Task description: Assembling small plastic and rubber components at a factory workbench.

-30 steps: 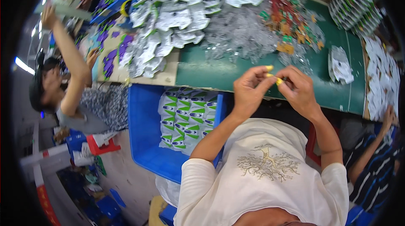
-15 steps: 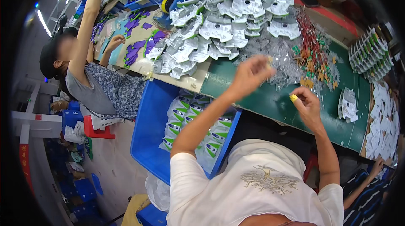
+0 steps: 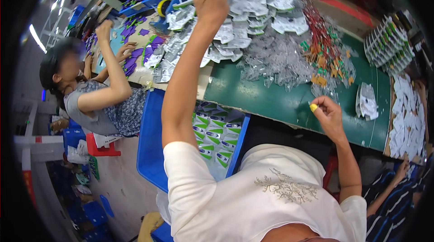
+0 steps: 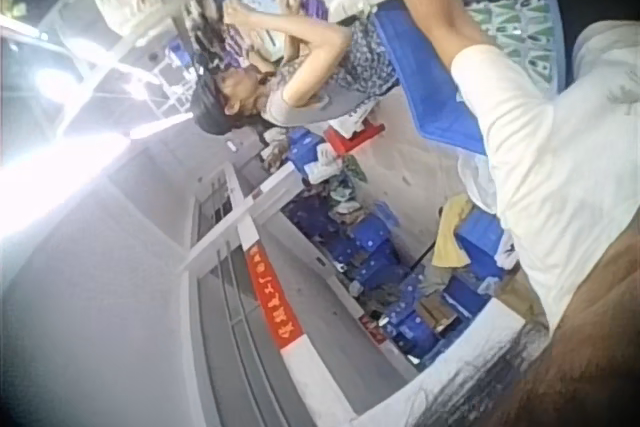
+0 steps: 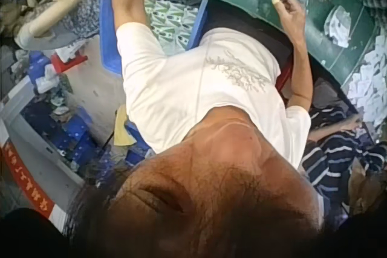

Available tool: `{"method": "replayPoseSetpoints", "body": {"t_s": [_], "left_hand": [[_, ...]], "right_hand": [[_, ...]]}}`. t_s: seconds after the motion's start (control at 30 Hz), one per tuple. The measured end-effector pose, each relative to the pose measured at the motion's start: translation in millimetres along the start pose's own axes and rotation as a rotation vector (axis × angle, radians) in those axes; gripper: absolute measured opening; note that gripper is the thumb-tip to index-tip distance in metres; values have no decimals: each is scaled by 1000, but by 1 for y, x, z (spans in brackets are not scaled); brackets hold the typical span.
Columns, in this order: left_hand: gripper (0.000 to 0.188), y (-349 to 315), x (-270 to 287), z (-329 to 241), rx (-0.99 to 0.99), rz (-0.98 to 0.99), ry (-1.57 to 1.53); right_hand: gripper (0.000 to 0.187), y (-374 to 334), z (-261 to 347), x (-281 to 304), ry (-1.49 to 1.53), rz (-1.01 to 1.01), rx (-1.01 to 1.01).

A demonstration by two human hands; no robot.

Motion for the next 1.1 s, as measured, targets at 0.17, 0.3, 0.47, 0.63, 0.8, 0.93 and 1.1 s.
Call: {"method": "replayPoseSetpoints", "body": {"t_s": [0.17, 0.3, 0.47, 0.63, 0.8, 0.93, 1.1], "left_hand": [[27, -99, 57, -99, -140, 131, -291], [27, -206, 77, -185, -355, 330, -651], [28, -255, 60, -203, -321, 449, -698], [23, -252, 52, -201, -243, 467, -762], [22, -239, 48, -168, -88, 386, -1041], [21, -213, 20, -110, 174, 257, -739], [35, -198, -6, -98, 202, 319, -557]], "right_hand": [[5, -1, -4, 23, -18, -47, 4], [7, -3, 16, 16, -147, -11, 78], [14, 2, 56, -40, -484, 111, 522], [14, 26, 53, -80, -818, 166, 591], [12, 28, 47, -95, -1018, 265, 634], [18, 27, 44, -94, -969, 318, 579], [27, 24, 42, -93, -958, 342, 517]]}}
Point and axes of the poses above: each hand's wrist, its own y-axis towards the middle knuckle, its own x-axis out of the back of the hand, z = x × y, the point moved 9 cm from there along y, towards the middle knuckle, and after that the axes turned 10 degrees about z, right-handed, at the moved point
